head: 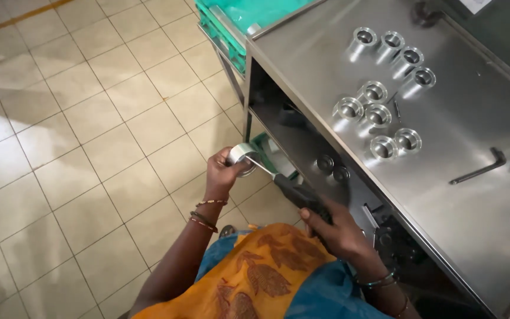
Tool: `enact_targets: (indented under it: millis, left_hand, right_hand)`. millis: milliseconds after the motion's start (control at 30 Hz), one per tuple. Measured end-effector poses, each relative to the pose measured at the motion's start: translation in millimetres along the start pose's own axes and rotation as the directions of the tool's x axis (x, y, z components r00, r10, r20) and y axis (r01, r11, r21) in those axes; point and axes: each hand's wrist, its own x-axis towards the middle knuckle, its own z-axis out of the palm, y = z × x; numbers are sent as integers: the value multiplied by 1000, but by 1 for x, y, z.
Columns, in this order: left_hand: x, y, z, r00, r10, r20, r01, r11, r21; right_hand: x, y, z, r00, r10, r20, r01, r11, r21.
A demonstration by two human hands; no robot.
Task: Use a scribe tool to clean and deburr the internal grooves of cylindrical metal parts on a fabrication floor.
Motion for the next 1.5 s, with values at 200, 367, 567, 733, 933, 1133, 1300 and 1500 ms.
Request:
enact_targets:
  millis: [200, 367, 567, 733, 933, 1133, 1300, 1500]
  left_hand:
    - [13, 5, -4, 970, -156, -185, 85, 936, -343]
    - [17, 8, -7, 930, -283, -234, 142, 865, -481]
    - [6, 14, -2, 983, -59, -176, 8, 961, -276]
    - [3, 17, -6, 985, 124, -123, -136, 987, -88]
    - [3, 43, -13, 975, -169, -141, 81, 872, -484]
    - [0, 45, -14, 982, -134, -135, 54, 875, -480]
    - [2, 38, -20, 972, -70, -225, -26, 916, -401]
    - [1, 54, -19, 963, -147, -228, 52, 925, -376]
  right_hand:
    - [-5, -18, 10, 989, 146, -1, -145, 985, -91]
    - [-7, -40, 14, 986, 166, -16, -164, 945, -283]
    - [-9, -44, 14, 998, 7, -58, -17, 985, -170]
    - [-10, -47, 16, 998, 44, -53, -54, 980, -191]
    - [-12, -37, 21, 989, 124, -81, -143, 940, -308]
    - [-12, -33, 28, 988, 99, 116, -46, 919, -391]
    - [0, -21, 22, 995, 101, -3, -95, 915, -392]
    - [-7, -24, 29, 992, -61, 108, 77, 985, -154]
